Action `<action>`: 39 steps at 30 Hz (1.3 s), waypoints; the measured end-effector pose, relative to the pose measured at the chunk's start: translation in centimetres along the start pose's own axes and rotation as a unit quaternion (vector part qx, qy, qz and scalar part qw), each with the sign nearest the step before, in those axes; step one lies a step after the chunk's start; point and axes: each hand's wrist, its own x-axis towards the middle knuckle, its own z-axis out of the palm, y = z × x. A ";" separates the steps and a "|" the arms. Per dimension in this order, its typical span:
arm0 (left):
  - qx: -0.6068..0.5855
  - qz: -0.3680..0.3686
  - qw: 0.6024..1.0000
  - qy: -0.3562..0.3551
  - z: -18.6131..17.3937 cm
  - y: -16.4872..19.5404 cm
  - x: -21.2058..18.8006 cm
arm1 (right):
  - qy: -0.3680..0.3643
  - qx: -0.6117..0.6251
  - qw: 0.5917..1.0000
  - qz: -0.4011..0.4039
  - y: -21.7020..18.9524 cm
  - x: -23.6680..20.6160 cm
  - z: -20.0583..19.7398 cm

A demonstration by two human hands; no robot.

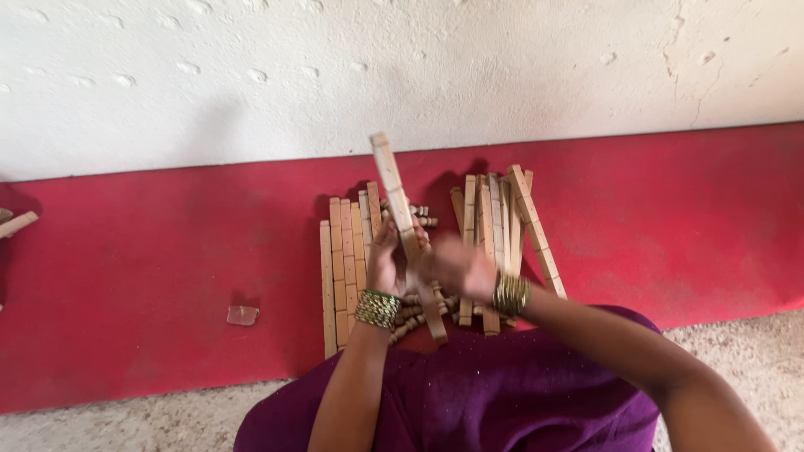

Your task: The person sits on the floor and repeatedly picks up small wooden pieces, inserting them into slots on a long bamboo stick held in the left hand. The person continues this repetitive insertion process throughout the clip.

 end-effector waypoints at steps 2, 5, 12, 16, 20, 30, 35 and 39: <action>0.000 -0.018 1.000 0.006 0.1 -0.5 0.0 | 0.063 -0.037 0.995 0.074 2.1 3.9 -2.2; 0.046 -0.050 0.996 0.063 0.3 -0.4 -0.2 | 0.334 -0.064 0.934 -0.105 3.6 6.9 -4.7; 0.010 -0.019 1.000 0.017 -0.1 0.6 0.2 | 0.284 0.022 0.945 -0.163 0.0 2.6 0.7; 0.099 -0.039 0.992 0.075 -0.3 -0.5 0.0 | 0.305 0.054 0.937 -0.165 1.2 0.8 1.5; 0.176 -0.064 0.982 -0.006 0.5 -1.1 -0.2 | 0.390 0.066 0.906 -0.153 4.7 5.3 -2.3; 0.017 -0.028 0.999 0.034 0.1 0.0 -0.1 | 0.219 0.124 0.939 -0.235 -0.9 -0.4 1.4; 0.032 -0.070 0.997 0.025 -0.5 -0.2 -0.5 | 0.237 0.011 0.946 -0.221 1.2 0.8 0.4; 0.053 -0.060 0.996 0.038 -0.1 -0.1 -0.7 | 0.385 -0.059 0.904 -0.178 4.0 5.9 -3.8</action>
